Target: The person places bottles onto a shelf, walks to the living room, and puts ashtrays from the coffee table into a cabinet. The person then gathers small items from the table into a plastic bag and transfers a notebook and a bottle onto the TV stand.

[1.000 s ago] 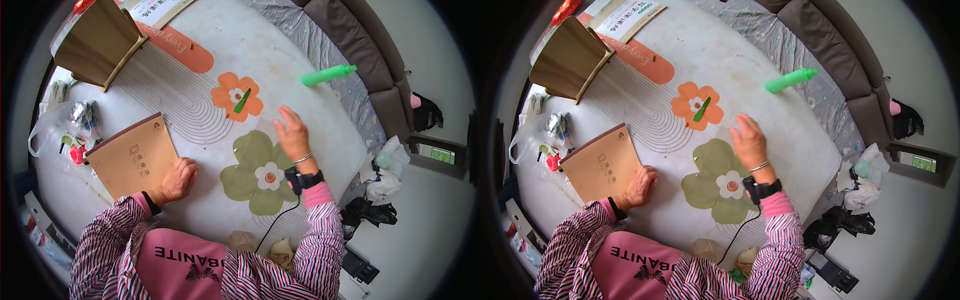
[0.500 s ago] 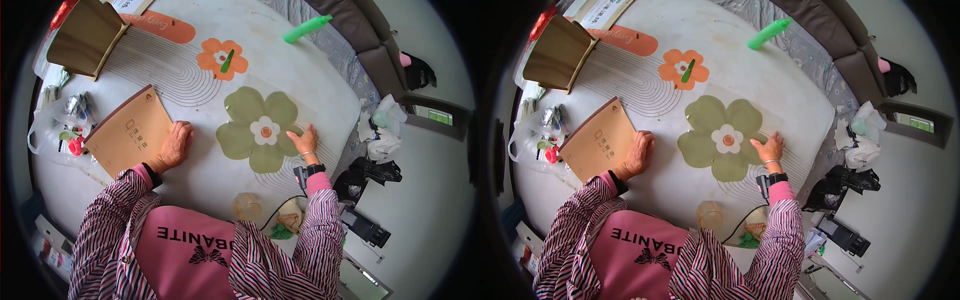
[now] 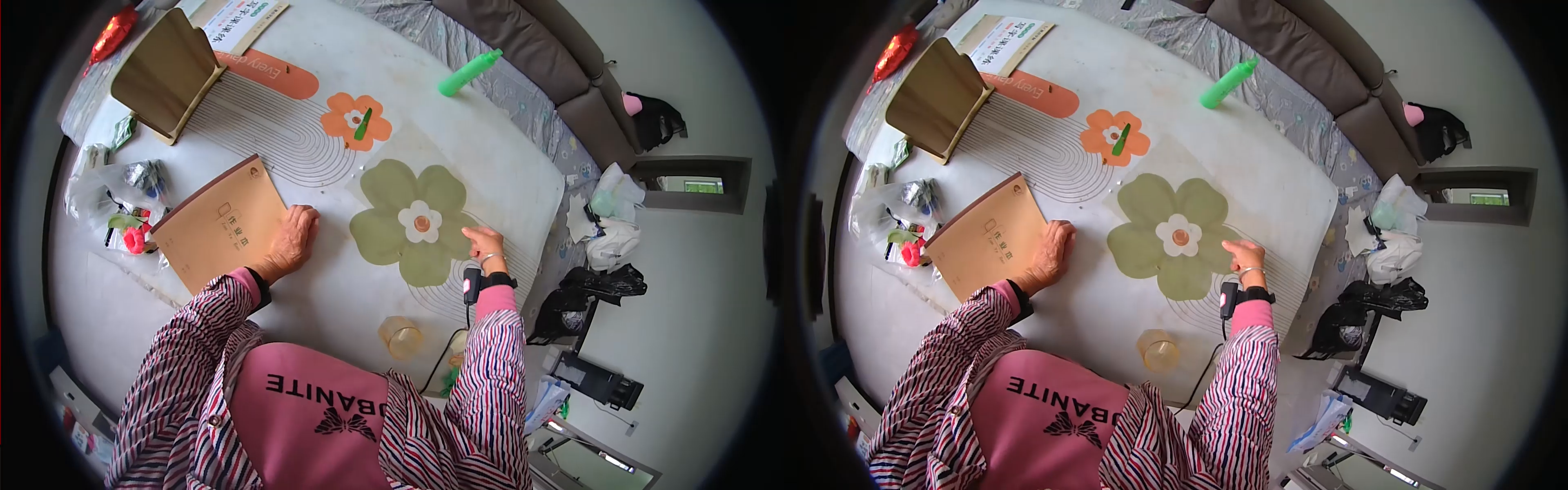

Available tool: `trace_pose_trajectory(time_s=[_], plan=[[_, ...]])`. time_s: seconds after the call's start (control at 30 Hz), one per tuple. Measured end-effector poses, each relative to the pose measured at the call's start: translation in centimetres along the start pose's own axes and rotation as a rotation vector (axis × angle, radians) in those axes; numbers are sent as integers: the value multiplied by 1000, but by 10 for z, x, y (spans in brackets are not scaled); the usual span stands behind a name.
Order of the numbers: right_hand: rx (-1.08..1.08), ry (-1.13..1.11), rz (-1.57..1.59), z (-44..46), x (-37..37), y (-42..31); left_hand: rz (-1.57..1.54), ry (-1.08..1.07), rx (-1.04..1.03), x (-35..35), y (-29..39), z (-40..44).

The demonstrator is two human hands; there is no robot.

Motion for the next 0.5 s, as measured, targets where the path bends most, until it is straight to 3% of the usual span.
trace_pose_trajectory(time_s=[0.03, 0.07, 0.13, 0.3, 0.37, 0.4, 0.47, 0.5], plan=[[32, -143, 83, -6, -8, -8, -7, 0, -1, 0, 0, 0], [42, -144, 82, -16, -8, -16, -13, -1, -6, 1, 0, 1], [276, -335, 317, -44, -21, -52, -8, 15, -11, 2, 0, 1], [436, -624, 575, -140, -43, -115, 5, 89, -39, 15, 5, 3], [526, -782, 627, -160, -45, -125, -377, 44, 227, 18, -1, 10], [528, -791, 627, -167, -47, -127, -371, 50, 228, 28, 8, 15], [578, -807, 770, -182, -49, -136, -748, -225, 512, 17, 11, 18], [607, -830, 798, -179, -50, -135, -764, -390, 542, 11, 13, 18]])
Point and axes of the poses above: each hand's wrist, its own z-axis towards the middle knuckle, its own x-axis out of the back of the hand, y = z × x, the point moved 8 cm from there along z, towards the middle knuckle, and after that the axes turned 6 degrees about -y, right-handed, at the moved point
